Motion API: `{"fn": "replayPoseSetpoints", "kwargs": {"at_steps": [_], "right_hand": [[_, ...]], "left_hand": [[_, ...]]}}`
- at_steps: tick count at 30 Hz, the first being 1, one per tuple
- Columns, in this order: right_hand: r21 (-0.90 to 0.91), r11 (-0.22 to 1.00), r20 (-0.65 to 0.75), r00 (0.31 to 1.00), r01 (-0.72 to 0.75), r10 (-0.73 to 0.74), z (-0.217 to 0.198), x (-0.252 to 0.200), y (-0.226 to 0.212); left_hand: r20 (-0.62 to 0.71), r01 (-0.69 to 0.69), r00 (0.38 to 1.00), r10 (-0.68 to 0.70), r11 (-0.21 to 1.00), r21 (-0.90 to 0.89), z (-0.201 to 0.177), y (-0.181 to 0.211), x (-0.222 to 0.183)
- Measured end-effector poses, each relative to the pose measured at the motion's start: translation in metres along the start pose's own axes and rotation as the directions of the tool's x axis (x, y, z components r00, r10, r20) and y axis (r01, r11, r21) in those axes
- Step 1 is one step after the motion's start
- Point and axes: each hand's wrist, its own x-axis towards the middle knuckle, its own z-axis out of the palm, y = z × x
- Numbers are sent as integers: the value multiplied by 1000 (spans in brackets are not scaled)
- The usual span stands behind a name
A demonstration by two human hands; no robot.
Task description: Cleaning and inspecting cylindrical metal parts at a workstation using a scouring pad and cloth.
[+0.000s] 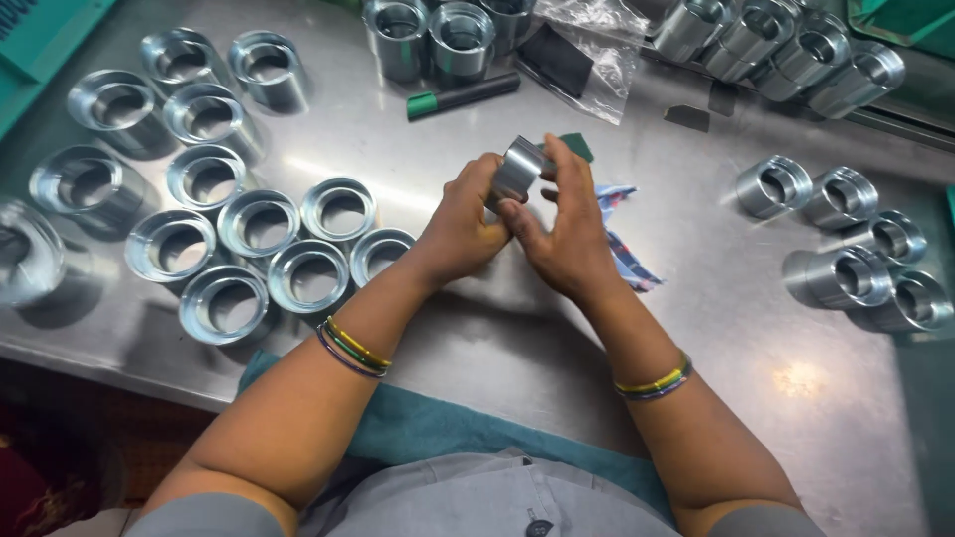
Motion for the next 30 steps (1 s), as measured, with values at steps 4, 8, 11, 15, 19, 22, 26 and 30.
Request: {"fn": "replayPoseSetpoints", "kwargs": {"at_steps": [4,8,11,15,19,22,26,30], "right_hand": [[117,993,11,1000,-22,21,-1,-4,30],[839,184,430,831,-512,353,-8,-2,54],[852,265,368,877,-451,310,-9,-2,18],[768,552,245,946,-323,213,-2,-4,58],[799,74,529,756,-597,386,-11,1,17],[693,555,317,886,-460,339,-11,4,-15],[764,320,393,797,-560,459,-16,10,-13],[690,602,252,913,-403,322,-9,1,-8]], "left_hand": [[45,-26,999,18,983,180,8,13,-7],[167,77,981,-102,985,153,10,20,-6],[160,105,979,-124,987,121,9,16,-5],[130,103,984,-119,987,121,8,15,-8],[175,162,967,-184,978,130,13,14,-6],[119,164,980,-160,986,-24,11,6,-7],[147,137,977,-157,982,133,9,21,-7],[114,155,981,-159,987,50,13,-4,-8]]}}
